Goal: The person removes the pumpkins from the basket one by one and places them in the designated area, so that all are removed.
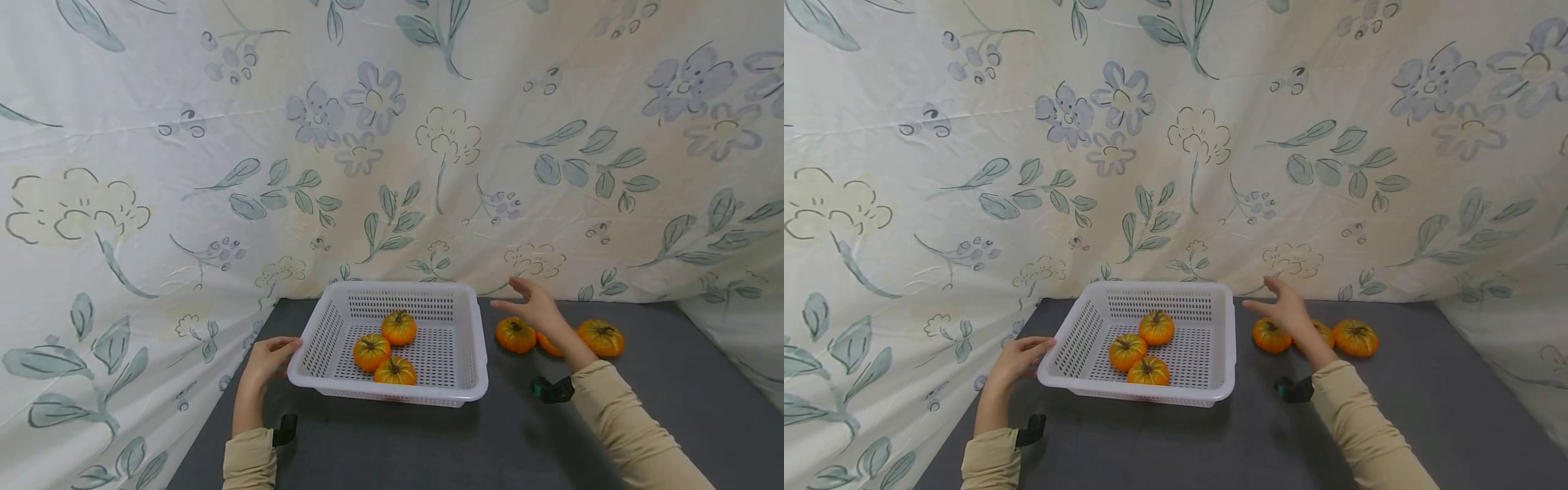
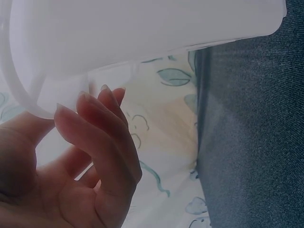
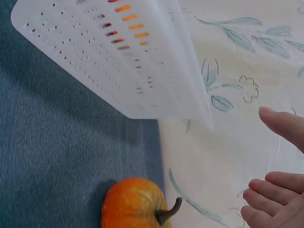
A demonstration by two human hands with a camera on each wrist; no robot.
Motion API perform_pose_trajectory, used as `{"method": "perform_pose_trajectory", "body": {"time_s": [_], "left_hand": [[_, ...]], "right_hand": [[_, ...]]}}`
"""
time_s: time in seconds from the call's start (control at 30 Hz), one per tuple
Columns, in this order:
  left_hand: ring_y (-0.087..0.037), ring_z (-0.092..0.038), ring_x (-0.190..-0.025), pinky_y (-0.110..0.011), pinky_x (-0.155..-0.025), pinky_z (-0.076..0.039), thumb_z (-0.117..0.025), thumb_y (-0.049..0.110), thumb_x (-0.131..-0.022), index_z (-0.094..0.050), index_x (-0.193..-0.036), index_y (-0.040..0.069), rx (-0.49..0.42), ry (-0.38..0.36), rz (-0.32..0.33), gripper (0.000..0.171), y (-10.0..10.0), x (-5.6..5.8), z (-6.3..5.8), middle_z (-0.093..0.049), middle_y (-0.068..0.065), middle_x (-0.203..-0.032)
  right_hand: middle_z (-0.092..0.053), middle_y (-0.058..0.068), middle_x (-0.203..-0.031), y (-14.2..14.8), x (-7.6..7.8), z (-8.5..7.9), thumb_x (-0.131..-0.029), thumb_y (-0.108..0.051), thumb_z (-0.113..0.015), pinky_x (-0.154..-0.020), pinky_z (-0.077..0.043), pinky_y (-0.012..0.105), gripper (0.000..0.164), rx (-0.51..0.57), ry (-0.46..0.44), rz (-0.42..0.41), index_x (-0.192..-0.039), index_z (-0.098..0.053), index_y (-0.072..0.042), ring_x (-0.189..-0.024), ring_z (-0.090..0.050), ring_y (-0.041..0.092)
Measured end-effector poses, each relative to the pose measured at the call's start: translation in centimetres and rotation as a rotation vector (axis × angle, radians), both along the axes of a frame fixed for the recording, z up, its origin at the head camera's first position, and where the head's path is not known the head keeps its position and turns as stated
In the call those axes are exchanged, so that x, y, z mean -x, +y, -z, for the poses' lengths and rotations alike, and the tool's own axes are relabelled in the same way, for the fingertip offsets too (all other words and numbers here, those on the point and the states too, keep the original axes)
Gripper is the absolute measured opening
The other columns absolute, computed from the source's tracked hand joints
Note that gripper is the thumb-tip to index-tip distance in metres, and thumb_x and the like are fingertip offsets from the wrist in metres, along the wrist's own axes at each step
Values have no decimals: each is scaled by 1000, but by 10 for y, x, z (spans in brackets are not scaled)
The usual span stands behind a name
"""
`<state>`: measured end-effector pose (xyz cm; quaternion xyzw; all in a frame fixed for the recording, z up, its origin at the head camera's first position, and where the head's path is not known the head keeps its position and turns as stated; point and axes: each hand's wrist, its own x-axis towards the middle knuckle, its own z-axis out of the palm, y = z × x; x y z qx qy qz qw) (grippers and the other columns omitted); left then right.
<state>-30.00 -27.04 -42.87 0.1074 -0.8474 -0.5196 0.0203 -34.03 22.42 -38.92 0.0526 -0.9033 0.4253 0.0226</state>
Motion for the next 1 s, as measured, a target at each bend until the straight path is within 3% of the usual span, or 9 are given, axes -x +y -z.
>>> {"method": "perform_pose_trajectory", "body": {"time_s": [0.5,1.0], "left_hand": [[-13,-70,-76,-35,-65,-58,-64,30,-94,-61,-125,-6,6,8,15,47,2,-1,-2,-68,-22,-111],[-14,-70,-78,-35,-66,-58,-63,28,-94,-61,-124,-5,12,-6,4,45,1,1,-1,-71,-18,-107]], "right_hand": [[-30,29,-154,-33,6,4,-90,-33,-69,-111,-30,61,83,40,23,-43,-151,-26,3,-141,-30,51],[-34,30,-152,-70,8,5,-91,-25,-68,-113,-30,57,75,43,19,-108,-148,-31,6,-140,-34,48]]}}
